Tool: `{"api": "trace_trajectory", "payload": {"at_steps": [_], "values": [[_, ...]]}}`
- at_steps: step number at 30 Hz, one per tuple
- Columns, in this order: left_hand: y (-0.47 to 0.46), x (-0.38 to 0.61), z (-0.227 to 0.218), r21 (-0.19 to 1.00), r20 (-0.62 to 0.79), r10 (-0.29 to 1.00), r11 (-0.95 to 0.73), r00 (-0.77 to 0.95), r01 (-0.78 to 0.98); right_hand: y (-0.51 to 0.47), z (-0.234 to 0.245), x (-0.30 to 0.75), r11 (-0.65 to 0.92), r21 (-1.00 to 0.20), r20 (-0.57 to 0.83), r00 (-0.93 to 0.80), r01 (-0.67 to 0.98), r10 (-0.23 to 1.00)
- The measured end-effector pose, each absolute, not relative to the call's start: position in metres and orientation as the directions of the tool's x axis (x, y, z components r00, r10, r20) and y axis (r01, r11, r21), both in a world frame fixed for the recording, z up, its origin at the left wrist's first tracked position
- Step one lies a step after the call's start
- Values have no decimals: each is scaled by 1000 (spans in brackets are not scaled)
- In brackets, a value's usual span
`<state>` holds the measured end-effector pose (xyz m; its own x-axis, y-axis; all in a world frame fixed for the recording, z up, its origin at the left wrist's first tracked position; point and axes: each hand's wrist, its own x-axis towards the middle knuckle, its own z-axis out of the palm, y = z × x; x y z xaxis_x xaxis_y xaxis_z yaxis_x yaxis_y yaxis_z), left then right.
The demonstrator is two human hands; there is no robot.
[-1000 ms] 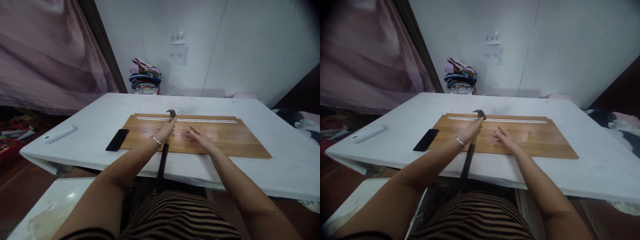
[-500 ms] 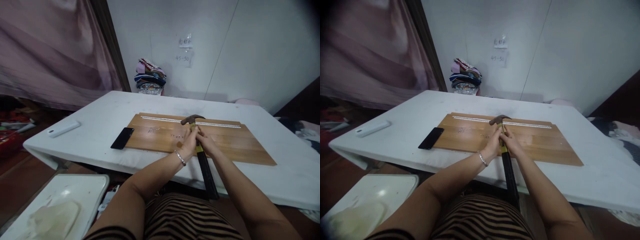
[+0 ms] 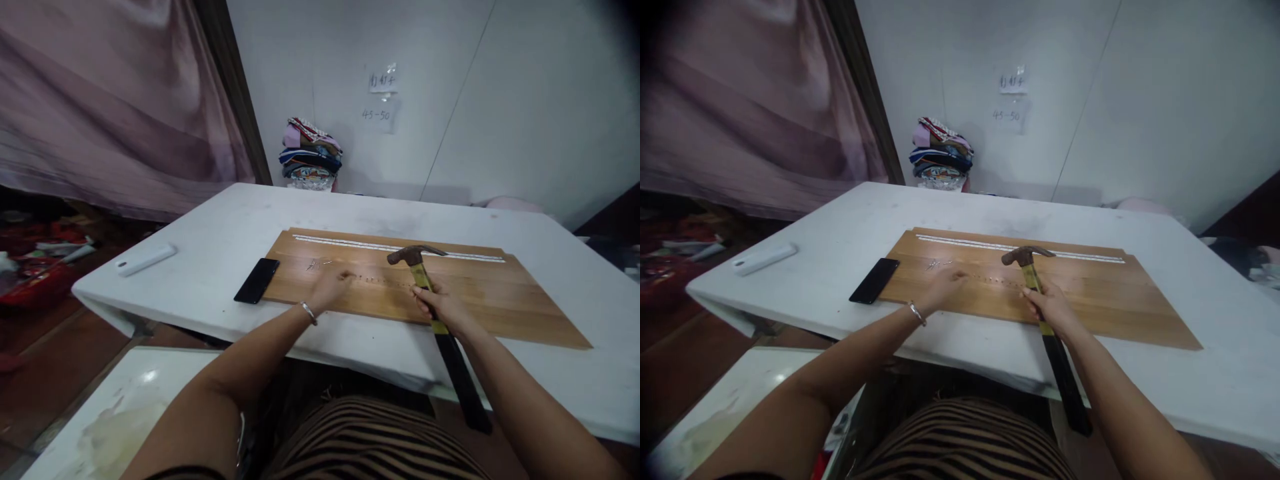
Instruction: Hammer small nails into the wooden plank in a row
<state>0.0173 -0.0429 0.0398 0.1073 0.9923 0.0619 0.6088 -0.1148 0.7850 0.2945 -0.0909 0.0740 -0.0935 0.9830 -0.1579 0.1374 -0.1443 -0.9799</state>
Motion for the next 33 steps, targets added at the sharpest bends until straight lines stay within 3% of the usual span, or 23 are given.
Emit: {"api": "trace_trajectory", "payload": {"at_steps": [3,8,11,15,20,29,33], "values": [[-28,-28,35,634,117,993,-85,14,769,-88,75,287,-144,-972,-163,-89,186,983],[-23,-42,20,399,54,992,-126,115,908,-85,78,264,-279,-956,-285,-58,84,957],[-25,-37,11,320,75,984,-175,160,931,-86,81,254,-354,-935,-354,-30,-2,935],[-25,-36,3,272,145,973,-216,182,938,-87,87,250,-409,-907,-407,-40,-102,913],[-26,-36,3,214,258,926,-334,277,918,-86,85,248,-424,-903,-418,-93,-69,904],[-27,-30,14,260,199,923,-373,328,891,-82,71,245,-345,-935,-334,-115,-88,935],[-26,-29,15,228,185,924,-371,334,900,-81,69,242,-329,-938,-318,-106,-111,942]]}}
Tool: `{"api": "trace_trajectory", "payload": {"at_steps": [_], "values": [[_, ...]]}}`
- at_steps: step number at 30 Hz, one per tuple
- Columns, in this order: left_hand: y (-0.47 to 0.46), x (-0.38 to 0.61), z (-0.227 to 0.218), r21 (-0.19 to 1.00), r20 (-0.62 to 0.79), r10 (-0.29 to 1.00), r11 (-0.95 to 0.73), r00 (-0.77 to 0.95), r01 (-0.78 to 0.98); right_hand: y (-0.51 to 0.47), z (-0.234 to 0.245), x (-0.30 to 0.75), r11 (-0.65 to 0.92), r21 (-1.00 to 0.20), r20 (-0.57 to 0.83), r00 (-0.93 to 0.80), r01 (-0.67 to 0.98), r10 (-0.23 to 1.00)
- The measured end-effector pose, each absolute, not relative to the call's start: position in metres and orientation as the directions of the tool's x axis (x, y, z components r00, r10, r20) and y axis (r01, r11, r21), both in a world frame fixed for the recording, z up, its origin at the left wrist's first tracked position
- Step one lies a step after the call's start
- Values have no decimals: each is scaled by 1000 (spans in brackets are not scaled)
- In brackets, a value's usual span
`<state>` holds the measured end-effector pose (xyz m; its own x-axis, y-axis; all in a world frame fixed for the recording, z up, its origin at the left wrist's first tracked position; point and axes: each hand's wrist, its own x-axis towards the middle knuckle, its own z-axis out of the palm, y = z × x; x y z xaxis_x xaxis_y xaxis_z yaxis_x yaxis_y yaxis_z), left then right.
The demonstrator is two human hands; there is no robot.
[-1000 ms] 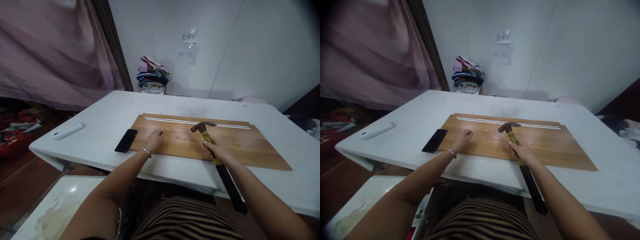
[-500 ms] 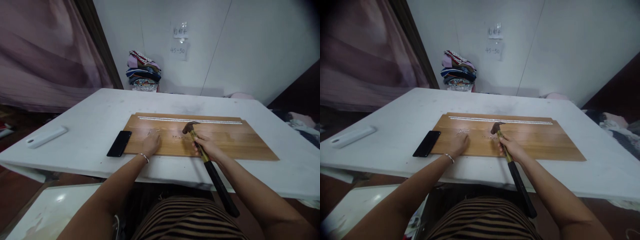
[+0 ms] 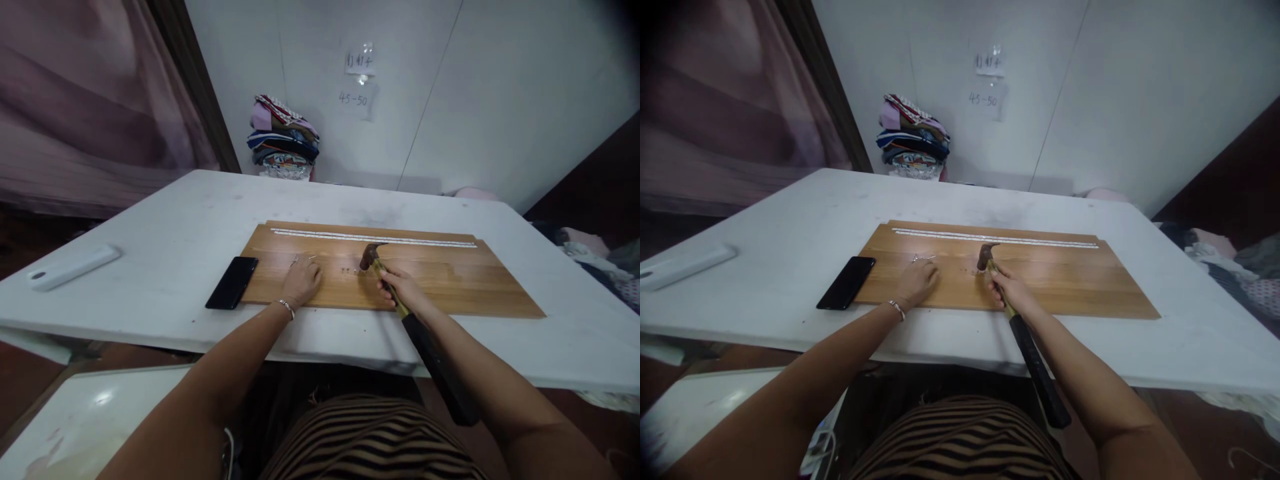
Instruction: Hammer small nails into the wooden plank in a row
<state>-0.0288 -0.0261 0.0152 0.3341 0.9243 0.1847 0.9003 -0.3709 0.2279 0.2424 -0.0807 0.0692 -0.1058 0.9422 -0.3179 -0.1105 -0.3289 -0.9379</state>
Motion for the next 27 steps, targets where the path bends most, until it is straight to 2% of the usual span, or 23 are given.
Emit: {"api": "trace_trajectory", "payload": {"at_steps": [4,13,27], "values": [[-27,-27,18,194,150,934,-349,324,917,-81,67,238,-356,-927,-345,-103,-115,933],[-30,-25,21,242,20,973,-230,232,943,-80,64,235,-324,-938,-309,-130,-121,942],[-27,-25,20,202,16,971,-237,238,950,-79,60,236,-324,-939,-306,-146,-118,941]]}}
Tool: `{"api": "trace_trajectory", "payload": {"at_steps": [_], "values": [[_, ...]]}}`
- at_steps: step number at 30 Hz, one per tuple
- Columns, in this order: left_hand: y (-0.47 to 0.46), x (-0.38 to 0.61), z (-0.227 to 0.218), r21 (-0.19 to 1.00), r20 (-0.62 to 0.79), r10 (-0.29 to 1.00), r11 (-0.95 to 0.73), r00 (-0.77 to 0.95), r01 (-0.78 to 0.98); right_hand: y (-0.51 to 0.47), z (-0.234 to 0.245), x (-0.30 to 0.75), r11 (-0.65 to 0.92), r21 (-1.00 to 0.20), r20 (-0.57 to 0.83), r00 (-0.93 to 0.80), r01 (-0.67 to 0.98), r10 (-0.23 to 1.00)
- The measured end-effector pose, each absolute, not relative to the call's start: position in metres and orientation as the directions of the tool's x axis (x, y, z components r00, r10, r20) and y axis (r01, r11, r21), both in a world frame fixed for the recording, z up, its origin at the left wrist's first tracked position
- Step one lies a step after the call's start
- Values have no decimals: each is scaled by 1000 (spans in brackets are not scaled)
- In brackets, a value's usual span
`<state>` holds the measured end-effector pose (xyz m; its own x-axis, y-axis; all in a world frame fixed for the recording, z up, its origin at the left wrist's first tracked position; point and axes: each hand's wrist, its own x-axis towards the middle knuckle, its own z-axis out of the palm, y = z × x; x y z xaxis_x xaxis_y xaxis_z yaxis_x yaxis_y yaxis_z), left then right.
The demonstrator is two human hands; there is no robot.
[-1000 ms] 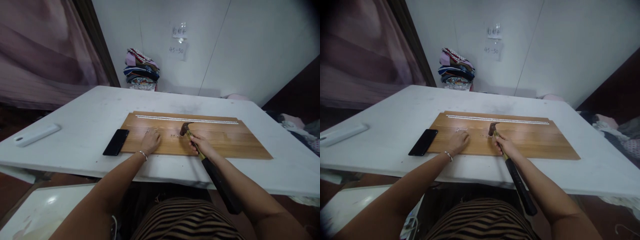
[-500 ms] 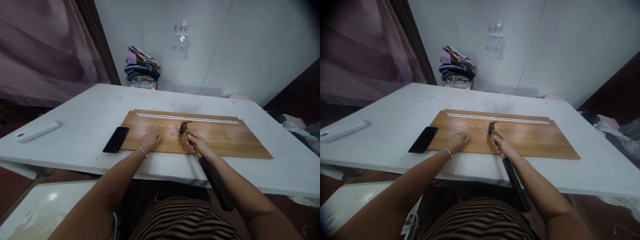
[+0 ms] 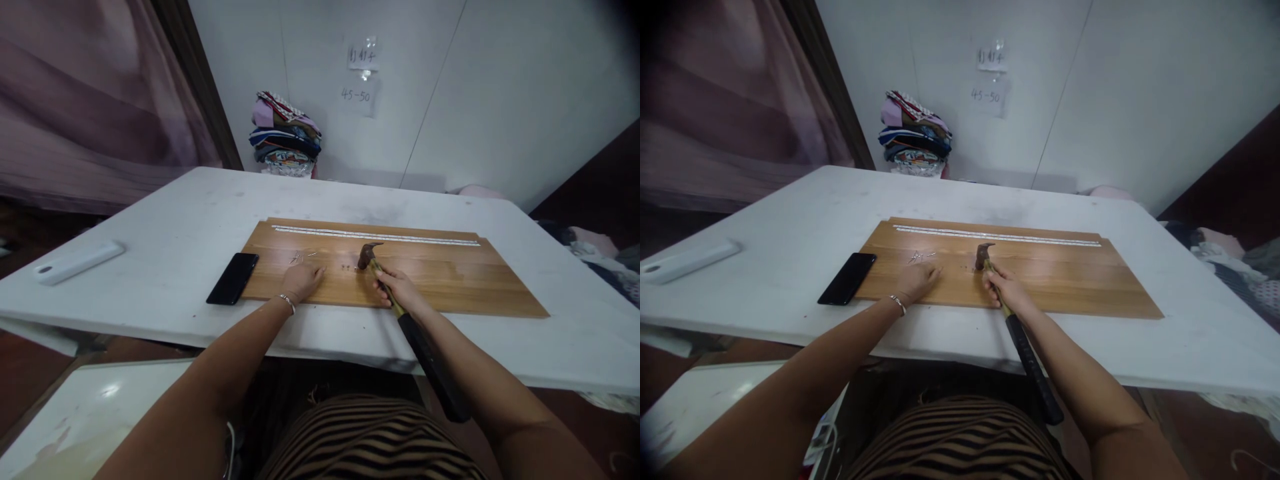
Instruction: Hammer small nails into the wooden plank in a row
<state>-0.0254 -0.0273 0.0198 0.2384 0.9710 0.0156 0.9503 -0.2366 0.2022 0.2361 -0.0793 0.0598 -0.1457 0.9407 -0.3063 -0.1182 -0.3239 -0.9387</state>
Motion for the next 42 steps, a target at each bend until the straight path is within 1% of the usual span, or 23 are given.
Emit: {"api": "trace_trajectory", "payload": {"at_steps": [6,15,23,31,42], "values": [[-26,-26,19,243,30,974,-225,224,944,-80,64,235,-316,-943,-303,-122,-106,945],[-25,-26,19,225,15,970,-240,243,944,-78,54,236,-315,-939,-299,-126,-136,946],[-26,-26,22,242,11,969,-242,247,940,-80,61,234,-318,-940,-304,-124,-125,945],[-26,-25,21,235,9,970,-238,242,942,-80,63,235,-308,-947,-294,-139,-95,946],[-28,-23,27,180,-9,968,-245,251,953,-80,61,235,-317,-942,-301,-143,-112,943]]}}
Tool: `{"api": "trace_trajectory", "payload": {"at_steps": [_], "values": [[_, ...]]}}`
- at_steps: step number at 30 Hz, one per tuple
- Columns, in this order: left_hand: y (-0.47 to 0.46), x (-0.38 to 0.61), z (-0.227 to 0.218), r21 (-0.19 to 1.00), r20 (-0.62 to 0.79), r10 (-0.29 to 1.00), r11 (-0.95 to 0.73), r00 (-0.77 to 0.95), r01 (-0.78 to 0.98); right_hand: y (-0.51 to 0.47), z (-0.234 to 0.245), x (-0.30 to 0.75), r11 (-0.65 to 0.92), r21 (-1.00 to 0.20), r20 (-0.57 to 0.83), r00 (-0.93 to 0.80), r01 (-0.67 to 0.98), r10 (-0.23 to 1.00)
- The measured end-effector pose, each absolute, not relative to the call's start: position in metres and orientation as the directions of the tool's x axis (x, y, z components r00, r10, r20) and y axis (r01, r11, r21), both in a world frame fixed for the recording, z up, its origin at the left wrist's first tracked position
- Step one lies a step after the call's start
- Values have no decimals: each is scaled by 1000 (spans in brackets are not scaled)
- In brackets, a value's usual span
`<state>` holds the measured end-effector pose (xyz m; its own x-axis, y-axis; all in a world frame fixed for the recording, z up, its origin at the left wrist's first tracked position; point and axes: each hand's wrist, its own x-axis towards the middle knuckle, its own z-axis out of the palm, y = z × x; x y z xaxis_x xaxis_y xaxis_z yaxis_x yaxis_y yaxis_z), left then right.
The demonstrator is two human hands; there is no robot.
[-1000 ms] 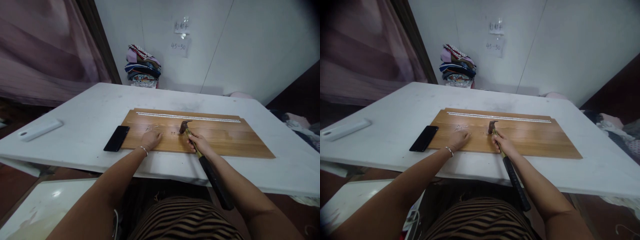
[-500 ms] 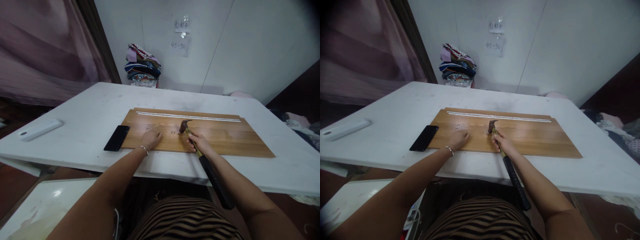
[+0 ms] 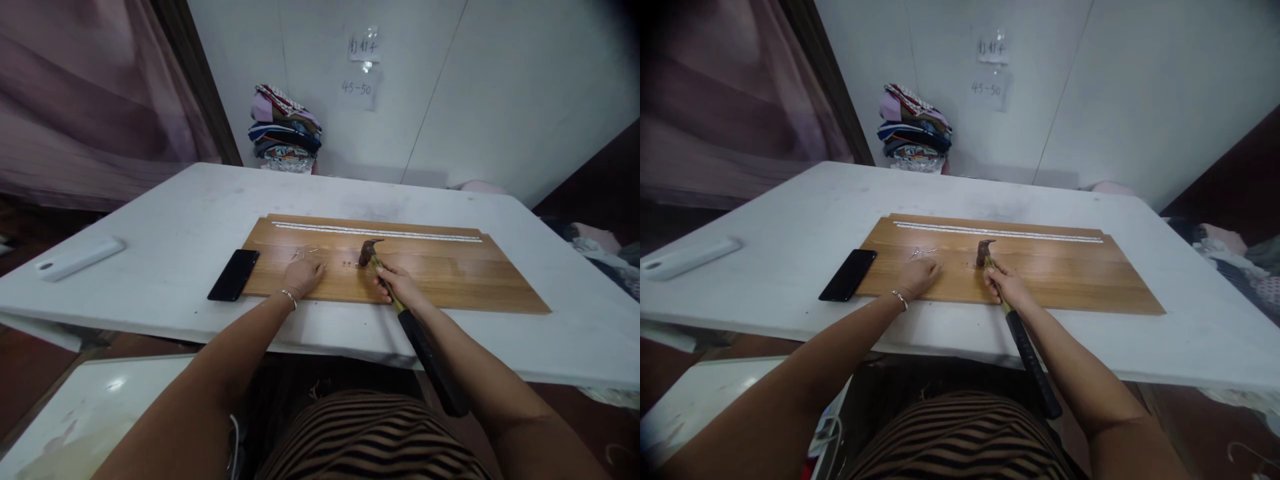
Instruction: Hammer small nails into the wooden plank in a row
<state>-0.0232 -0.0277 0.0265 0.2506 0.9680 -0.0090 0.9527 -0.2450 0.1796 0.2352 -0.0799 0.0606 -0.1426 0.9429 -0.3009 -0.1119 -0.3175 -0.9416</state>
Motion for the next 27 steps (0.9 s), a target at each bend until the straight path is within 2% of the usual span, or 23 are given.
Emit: {"api": "trace_trajectory", "payload": {"at_steps": [27], "values": [[-24,-25,20,182,11,968,-250,252,951,-79,62,235,-311,-945,-297,-130,-103,946]]}}
